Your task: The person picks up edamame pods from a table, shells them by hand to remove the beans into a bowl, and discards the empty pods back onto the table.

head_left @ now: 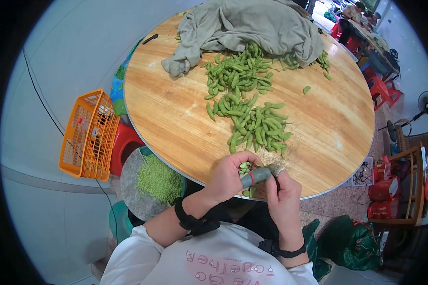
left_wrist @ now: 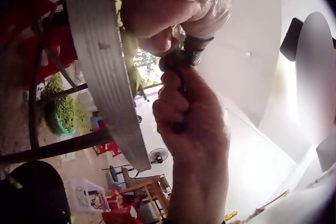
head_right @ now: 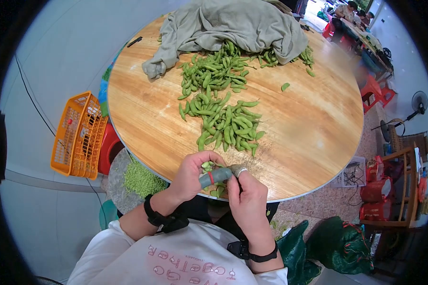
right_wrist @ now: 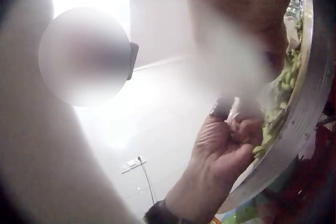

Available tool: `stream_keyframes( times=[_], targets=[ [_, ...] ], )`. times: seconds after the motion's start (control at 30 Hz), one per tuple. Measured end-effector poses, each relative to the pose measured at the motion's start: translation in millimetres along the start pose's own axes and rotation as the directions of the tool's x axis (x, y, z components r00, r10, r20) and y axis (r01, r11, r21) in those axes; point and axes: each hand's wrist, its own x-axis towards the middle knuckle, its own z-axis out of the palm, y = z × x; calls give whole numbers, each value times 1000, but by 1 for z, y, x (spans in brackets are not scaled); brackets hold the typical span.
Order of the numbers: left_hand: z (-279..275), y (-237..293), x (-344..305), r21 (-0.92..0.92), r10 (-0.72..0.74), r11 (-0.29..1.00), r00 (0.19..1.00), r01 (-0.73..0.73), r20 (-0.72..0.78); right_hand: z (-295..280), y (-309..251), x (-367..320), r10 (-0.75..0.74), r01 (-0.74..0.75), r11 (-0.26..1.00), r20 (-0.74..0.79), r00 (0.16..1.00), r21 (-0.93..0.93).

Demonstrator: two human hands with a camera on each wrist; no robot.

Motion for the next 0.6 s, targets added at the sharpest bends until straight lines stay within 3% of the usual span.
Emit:
stream_keyframes(
  times=[0.1,0.17,0.2,0.27,0.33,0.37,0.4,0.47,0.5,0.53,0.6],
  targets=[
    [-2,3,-1,37,-60,998,997,58,52,0,-1,5,-41,33,995,-86,995,-92],
    [1,3,-2,-391,-155,893,967,224,200,1,4,11,-62,46,991,-132,989,-124],
    [2,1,-1,-391,-154,893,967,223,201,2,10,14,-56,33,992,-191,980,-122],
    [1,-2,0,-585,-207,746,946,318,250,-5,18,18,-52,23,993,-249,967,-119],
    [-2,2,0,-632,-238,699,942,335,236,-26,31,21,159,-163,986,-91,983,-35],
    [-3,3,-1,-678,-273,646,936,350,223,-37,31,15,145,-137,989,153,977,-60],
    [-5,0,-1,-680,-276,645,936,349,218,-38,28,9,146,-138,989,159,976,-60],
    [-7,-7,0,-659,-197,700,961,276,193,-37,22,2,107,-107,994,372,922,-22],
    [-4,-9,0,-660,-199,698,961,278,194,-30,13,1,77,-75,997,238,968,-18],
    [0,-10,0,-599,-227,755,964,266,141,-24,10,1,81,-79,997,239,968,-20],
    [4,-8,-1,-531,-251,807,964,258,87,-14,6,2,37,-28,995,94,995,-98]
  ],
)
